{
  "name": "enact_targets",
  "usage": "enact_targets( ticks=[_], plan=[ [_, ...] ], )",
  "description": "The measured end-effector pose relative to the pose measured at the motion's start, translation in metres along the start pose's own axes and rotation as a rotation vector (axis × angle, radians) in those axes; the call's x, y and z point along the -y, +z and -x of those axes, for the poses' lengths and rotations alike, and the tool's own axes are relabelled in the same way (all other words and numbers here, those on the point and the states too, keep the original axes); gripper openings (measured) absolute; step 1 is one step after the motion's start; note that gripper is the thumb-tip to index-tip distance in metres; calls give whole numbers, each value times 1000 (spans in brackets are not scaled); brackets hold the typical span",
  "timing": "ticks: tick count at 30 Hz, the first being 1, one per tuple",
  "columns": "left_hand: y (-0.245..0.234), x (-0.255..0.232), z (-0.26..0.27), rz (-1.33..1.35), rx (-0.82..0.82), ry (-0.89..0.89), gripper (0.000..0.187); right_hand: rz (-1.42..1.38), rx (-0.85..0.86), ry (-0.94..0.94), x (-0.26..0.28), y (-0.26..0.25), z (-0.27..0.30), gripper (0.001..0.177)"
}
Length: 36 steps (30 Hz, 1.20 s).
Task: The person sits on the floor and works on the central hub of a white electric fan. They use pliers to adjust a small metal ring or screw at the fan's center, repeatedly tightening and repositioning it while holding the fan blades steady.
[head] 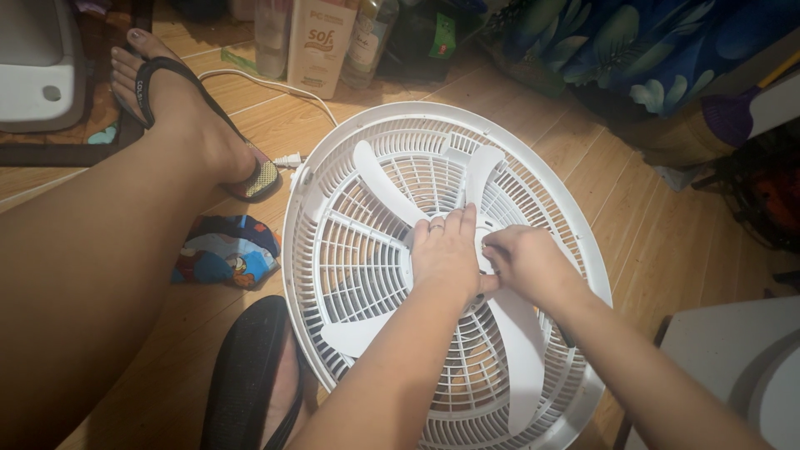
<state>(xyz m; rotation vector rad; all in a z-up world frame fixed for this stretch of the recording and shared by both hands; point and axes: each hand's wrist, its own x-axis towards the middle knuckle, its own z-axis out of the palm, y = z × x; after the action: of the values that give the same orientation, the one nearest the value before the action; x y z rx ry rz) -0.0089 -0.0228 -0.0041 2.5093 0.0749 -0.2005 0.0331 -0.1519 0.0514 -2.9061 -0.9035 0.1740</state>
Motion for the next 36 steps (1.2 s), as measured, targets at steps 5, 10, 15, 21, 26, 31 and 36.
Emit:
enact_targets(
  ticks=[5, 10, 15, 21, 26, 31, 36],
  plan=[
    [0, 0, 0, 7, -31, 0, 131, -87, 97, 336, 9, -4, -4, 25],
    [1, 0, 3, 19, -23, -7, 128, -83, 149, 410, 15, -8, -6, 28],
    [-2, 0, 2, 24, -3, -4, 129, -101, 150, 273, 6, -13, -9, 41],
    [-2, 0, 1, 6, -10, -6, 132, 60, 120, -113, -2, -9, -8, 23],
    [2, 0, -1, 2, -17, -3, 132, -27, 69, -100, -4, -5, -8, 20],
    [5, 0, -3, -4, -37, 0, 130, -55, -27, -118, 0, 2, 2, 19],
    [6, 1, -3, -4, -38, 9, 128, -57, 55, 27, -2, 0, -1, 19]
  ],
)
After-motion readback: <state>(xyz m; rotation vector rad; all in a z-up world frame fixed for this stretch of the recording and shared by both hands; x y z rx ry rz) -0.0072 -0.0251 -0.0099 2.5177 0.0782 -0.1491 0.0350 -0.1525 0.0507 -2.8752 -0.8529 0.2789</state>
